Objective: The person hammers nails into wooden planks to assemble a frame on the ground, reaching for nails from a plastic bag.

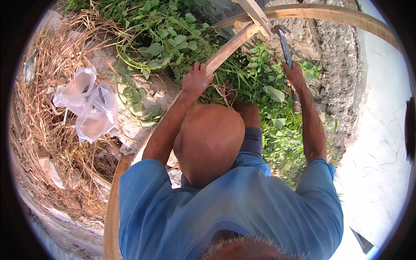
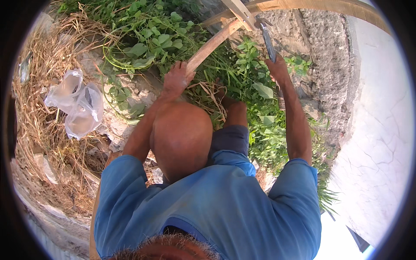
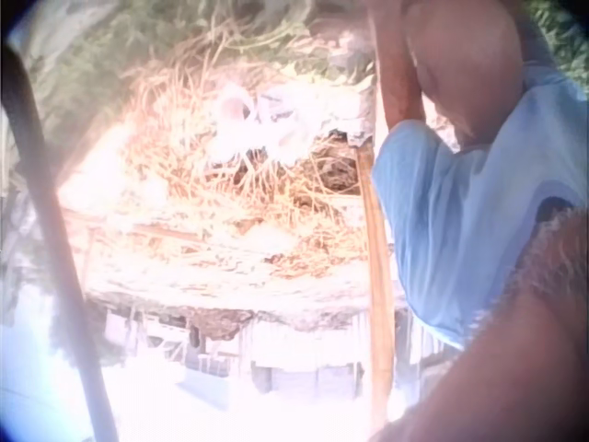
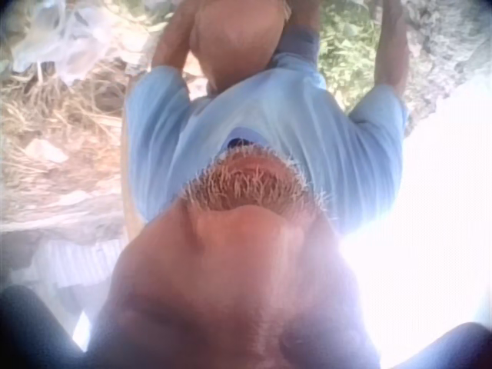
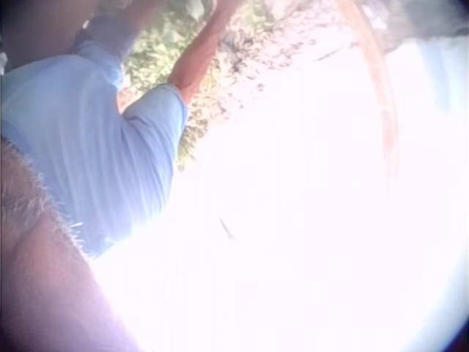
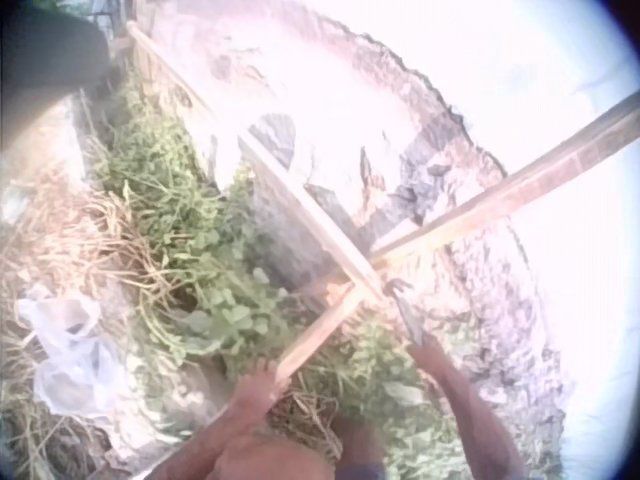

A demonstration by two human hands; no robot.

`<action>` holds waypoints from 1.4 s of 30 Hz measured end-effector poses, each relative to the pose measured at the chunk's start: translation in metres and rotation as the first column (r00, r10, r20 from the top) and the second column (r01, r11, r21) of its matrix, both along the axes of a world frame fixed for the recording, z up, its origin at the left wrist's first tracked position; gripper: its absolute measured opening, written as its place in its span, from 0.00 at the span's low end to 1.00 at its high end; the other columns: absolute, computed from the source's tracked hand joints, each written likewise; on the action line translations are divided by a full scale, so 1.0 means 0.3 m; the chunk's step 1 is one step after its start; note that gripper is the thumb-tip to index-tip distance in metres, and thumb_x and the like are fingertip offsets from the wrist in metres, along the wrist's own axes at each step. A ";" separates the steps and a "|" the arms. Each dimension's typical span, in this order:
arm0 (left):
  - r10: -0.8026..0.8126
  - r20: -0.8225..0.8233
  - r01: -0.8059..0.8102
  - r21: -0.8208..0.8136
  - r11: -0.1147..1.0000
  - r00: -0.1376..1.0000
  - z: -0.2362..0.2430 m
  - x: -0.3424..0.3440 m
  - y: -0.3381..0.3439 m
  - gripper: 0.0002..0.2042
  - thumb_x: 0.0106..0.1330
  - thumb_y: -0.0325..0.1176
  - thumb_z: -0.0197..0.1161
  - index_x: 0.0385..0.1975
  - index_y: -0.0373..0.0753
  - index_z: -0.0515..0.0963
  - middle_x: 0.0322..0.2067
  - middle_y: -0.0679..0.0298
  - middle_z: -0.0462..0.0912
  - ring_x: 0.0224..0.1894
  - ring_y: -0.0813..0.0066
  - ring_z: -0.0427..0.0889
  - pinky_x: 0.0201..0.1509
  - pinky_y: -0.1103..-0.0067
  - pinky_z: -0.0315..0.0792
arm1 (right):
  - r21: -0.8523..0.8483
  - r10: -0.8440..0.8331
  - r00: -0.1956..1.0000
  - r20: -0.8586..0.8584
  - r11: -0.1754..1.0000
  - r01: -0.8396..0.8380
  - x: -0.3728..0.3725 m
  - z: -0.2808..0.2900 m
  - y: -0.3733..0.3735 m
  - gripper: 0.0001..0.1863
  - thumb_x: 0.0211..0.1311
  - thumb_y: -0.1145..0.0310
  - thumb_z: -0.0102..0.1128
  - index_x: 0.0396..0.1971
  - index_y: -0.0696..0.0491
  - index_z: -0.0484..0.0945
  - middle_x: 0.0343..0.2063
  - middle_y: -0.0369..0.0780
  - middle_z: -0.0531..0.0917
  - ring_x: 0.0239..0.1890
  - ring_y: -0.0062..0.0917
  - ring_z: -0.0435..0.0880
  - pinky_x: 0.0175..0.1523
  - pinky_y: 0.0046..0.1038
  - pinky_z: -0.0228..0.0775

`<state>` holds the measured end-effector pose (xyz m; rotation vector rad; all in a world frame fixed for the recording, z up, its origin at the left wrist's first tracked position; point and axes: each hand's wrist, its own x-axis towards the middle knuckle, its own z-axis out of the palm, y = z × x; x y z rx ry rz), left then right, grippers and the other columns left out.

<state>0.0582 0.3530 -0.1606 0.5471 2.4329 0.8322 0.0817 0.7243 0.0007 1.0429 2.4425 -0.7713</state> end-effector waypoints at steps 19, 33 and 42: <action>-0.269 -0.233 0.265 -0.048 0.963 0.935 0.567 -0.387 0.951 0.36 0.64 0.70 0.56 0.42 0.35 0.79 0.36 0.54 0.84 0.38 0.53 0.86 0.43 0.60 0.79 | -0.274 -0.085 0.945 -0.316 0.962 -0.006 0.325 -0.150 0.669 0.11 0.67 0.64 0.63 0.31 0.53 0.73 0.15 0.30 0.71 0.15 0.15 0.67 0.20 0.24 0.60; -0.304 -0.145 0.259 -0.265 0.929 0.941 0.750 -0.561 1.656 0.17 0.71 0.46 0.55 0.39 0.38 0.81 0.33 0.48 0.86 0.38 0.46 0.85 0.44 0.56 0.79 | -0.102 0.150 0.917 -0.371 0.974 -0.201 0.312 0.100 1.164 0.15 0.61 0.61 0.63 0.36 0.59 0.80 0.23 0.51 0.81 0.26 0.46 0.82 0.35 0.42 0.73; 0.198 -0.204 -0.237 -0.193 0.952 0.959 0.807 -0.206 1.826 0.18 0.71 0.49 0.53 0.39 0.40 0.79 0.36 0.51 0.84 0.42 0.50 0.84 0.46 0.57 0.78 | -0.106 0.271 0.922 -0.277 0.945 -0.310 0.346 0.115 1.273 0.15 0.59 0.61 0.65 0.37 0.58 0.80 0.26 0.53 0.83 0.31 0.52 0.84 0.37 0.47 0.75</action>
